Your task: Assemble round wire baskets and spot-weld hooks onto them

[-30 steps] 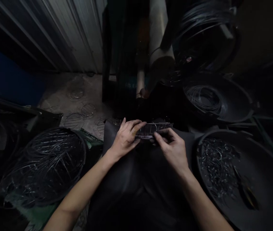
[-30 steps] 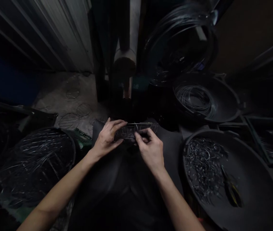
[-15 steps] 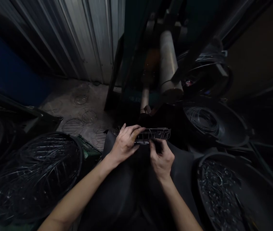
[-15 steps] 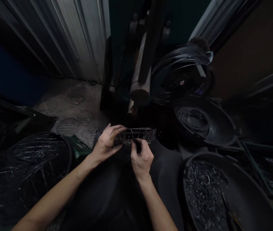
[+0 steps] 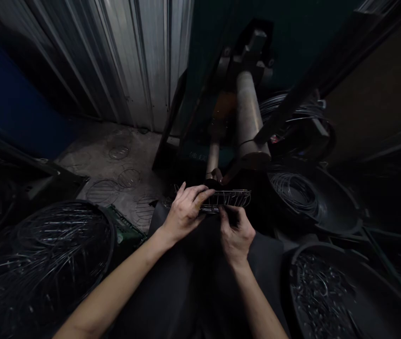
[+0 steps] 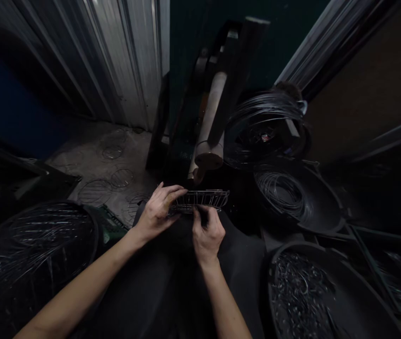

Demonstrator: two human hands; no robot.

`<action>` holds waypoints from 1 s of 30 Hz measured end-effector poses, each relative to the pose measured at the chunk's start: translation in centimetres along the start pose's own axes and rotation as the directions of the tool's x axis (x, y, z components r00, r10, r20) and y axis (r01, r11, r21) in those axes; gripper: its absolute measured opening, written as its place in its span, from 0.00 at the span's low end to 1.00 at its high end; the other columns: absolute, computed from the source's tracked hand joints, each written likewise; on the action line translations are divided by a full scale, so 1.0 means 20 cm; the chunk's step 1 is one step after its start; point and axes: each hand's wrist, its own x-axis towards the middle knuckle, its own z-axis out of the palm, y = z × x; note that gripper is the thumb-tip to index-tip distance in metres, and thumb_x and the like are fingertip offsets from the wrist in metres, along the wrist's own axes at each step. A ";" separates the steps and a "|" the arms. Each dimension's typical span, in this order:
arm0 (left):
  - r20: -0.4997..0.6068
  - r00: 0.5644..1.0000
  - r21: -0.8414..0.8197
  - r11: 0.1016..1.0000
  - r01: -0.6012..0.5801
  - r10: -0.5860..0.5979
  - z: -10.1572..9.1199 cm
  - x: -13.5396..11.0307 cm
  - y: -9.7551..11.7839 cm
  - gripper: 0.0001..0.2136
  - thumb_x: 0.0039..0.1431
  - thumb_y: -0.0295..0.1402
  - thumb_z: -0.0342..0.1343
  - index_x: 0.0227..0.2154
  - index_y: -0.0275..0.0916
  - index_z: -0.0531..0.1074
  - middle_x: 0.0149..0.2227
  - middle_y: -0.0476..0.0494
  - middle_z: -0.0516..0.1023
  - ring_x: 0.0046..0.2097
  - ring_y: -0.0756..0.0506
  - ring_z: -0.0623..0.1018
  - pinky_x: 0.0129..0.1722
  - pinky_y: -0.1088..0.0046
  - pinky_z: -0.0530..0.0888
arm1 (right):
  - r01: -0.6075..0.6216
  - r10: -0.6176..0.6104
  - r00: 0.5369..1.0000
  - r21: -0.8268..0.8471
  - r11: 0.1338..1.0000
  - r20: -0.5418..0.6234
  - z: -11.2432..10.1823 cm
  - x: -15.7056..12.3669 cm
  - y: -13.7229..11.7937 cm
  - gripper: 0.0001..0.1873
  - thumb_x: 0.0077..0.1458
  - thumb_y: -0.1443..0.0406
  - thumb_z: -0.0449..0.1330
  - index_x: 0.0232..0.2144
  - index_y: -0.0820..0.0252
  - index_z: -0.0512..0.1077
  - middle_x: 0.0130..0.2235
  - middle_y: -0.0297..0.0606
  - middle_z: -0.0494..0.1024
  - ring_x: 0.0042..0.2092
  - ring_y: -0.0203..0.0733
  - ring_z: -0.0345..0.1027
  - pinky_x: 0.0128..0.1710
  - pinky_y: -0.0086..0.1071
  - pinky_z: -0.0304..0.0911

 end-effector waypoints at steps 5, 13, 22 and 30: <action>-0.005 1.000 0.006 1.000 0.003 -0.003 0.00 0.03 -0.01 0.27 0.51 0.23 0.55 0.55 0.41 0.58 0.52 0.39 0.69 0.54 0.42 0.70 0.60 0.48 0.58 | 0.021 -0.020 1.000 0.019 1.000 -0.004 0.02 0.02 0.01 0.06 0.56 0.63 0.58 0.30 0.60 0.70 0.27 0.32 0.74 0.28 0.33 0.69 0.30 0.25 0.63; -0.012 1.000 0.009 1.000 -0.007 0.007 0.00 0.07 -0.03 0.27 0.51 0.22 0.55 0.54 0.41 0.58 0.51 0.40 0.70 0.54 0.43 0.70 0.60 0.48 0.58 | -0.012 0.012 1.000 0.042 0.999 0.011 0.04 0.05 0.03 0.06 0.57 0.63 0.58 0.30 0.60 0.70 0.28 0.33 0.74 0.29 0.34 0.69 0.31 0.26 0.63; -0.003 1.000 0.051 0.999 0.001 0.000 0.01 0.08 -0.05 0.26 0.52 0.23 0.55 0.55 0.41 0.58 0.52 0.40 0.70 0.55 0.43 0.70 0.60 0.49 0.57 | -0.010 0.011 1.000 0.028 1.000 -0.019 0.08 0.06 0.04 0.07 0.57 0.62 0.57 0.31 0.60 0.70 0.28 0.34 0.75 0.29 0.35 0.69 0.32 0.27 0.63; -0.056 0.997 0.126 0.991 -0.048 0.055 0.03 0.09 -0.08 0.23 0.54 0.28 0.56 0.54 0.42 0.61 0.53 0.41 0.71 0.54 0.44 0.71 0.61 0.54 0.56 | -0.049 0.050 0.999 0.036 0.998 -0.009 0.12 0.05 0.05 0.10 0.59 0.60 0.52 0.32 0.60 0.69 0.30 0.37 0.74 0.30 0.37 0.70 0.33 0.31 0.66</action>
